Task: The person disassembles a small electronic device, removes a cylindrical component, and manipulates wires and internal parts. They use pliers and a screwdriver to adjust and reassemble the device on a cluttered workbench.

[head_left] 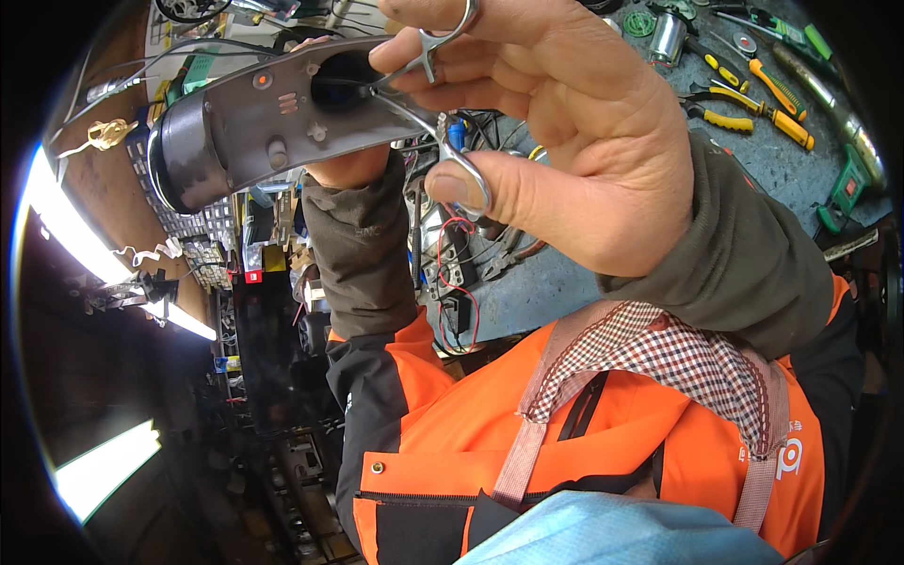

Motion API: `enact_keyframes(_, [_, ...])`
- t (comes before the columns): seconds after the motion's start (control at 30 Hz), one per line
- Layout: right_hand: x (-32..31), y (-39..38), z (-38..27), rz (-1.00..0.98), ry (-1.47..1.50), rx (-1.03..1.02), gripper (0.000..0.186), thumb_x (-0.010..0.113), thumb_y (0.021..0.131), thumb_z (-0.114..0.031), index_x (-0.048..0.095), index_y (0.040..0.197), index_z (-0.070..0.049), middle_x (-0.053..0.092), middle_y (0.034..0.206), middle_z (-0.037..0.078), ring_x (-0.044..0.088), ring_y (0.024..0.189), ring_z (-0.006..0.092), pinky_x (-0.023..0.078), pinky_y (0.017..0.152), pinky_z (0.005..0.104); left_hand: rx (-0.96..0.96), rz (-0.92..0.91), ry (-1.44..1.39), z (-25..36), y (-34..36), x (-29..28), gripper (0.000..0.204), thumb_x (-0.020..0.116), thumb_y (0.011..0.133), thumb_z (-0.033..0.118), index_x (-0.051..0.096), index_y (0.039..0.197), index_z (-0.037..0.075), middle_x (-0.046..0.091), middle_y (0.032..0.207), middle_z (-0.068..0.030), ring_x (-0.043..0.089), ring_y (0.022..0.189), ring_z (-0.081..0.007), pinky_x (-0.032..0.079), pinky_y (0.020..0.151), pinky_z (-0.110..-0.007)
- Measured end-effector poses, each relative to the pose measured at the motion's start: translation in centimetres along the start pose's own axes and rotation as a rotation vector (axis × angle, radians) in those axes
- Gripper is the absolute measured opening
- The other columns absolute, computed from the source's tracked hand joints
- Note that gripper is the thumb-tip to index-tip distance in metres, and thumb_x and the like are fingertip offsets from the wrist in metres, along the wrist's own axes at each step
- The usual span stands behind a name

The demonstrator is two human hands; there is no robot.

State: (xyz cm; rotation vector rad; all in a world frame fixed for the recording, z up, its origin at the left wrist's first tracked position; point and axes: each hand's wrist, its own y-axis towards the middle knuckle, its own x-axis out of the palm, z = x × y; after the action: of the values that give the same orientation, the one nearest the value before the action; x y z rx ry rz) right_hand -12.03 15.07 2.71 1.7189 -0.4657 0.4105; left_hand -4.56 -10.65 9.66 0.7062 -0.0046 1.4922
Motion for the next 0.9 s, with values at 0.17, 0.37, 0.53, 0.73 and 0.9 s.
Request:
enact_keyframes(0.17, [-1.3,-0.3,3.2,-0.067,0.041,-0.153,0.069,0.068,0.092,0.013,0.042,0.155,0.005,0.059,0.144,0.017,0.059,0.131,0.0225,0.046,0.112,0.0368,-0.006,-0.003,0.039,-0.5,-0.2,0.3,0.057,0.056,0.104,0.050,0.059,0.140,0.006,0.065,0.137,-0.0142,0.062,0.126,-0.0320,0.048,0.110,-0.050])
enact_keyframes(0.37, [-0.3,-0.9,1.8,0.050,-0.026,-0.015,0.064,0.065,0.093,0.014,0.044,0.153,0.007,0.061,0.142,0.017,0.061,0.128,0.0219,0.048,0.109,0.0357,-0.002,0.005,0.113,-0.9,-0.5,0.4,0.053,0.057,0.103,0.047,0.059,0.138,0.006,0.066,0.134,-0.0148,0.063,0.124,-0.0328,0.048,0.109,-0.049])
enact_keyframes(0.53, [-0.7,-0.6,2.6,0.052,0.080,-0.034,0.053,0.063,0.097,0.010,0.048,0.147,0.008,0.063,0.137,0.017,0.063,0.124,0.0210,0.051,0.105,0.0343,0.077,-0.006,0.403,-0.5,0.0,0.5,0.051,0.058,0.103,0.044,0.060,0.136,0.006,0.067,0.132,-0.0152,0.064,0.123,-0.0334,0.049,0.108,-0.049])
enact_keyframes(0.73, [0.3,-0.8,0.8,-0.026,-0.197,-0.026,0.044,0.063,0.090,0.015,0.062,0.131,-0.001,0.070,0.119,0.013,0.070,0.111,0.0217,0.057,0.095,0.0346,1.036,-0.314,1.823,1.1,3.2,2.2,0.064,0.069,0.086,0.060,0.069,0.118,0.005,0.070,0.126,-0.0172,0.065,0.120,-0.0372,0.047,0.105,-0.051])
enact_keyframes(0.9, [-0.7,-0.5,0.7,-0.121,-0.460,-0.187,0.045,0.064,0.087,0.015,0.063,0.128,-0.002,0.070,0.119,0.016,0.072,0.109,0.0325,0.060,0.092,0.0398,0.515,-0.451,1.619,3.5,4.5,1.9,0.044,0.065,0.095,0.041,0.069,0.117,0.003,0.070,0.120,-0.0147,0.067,0.111,-0.0349,0.052,0.096,-0.046])
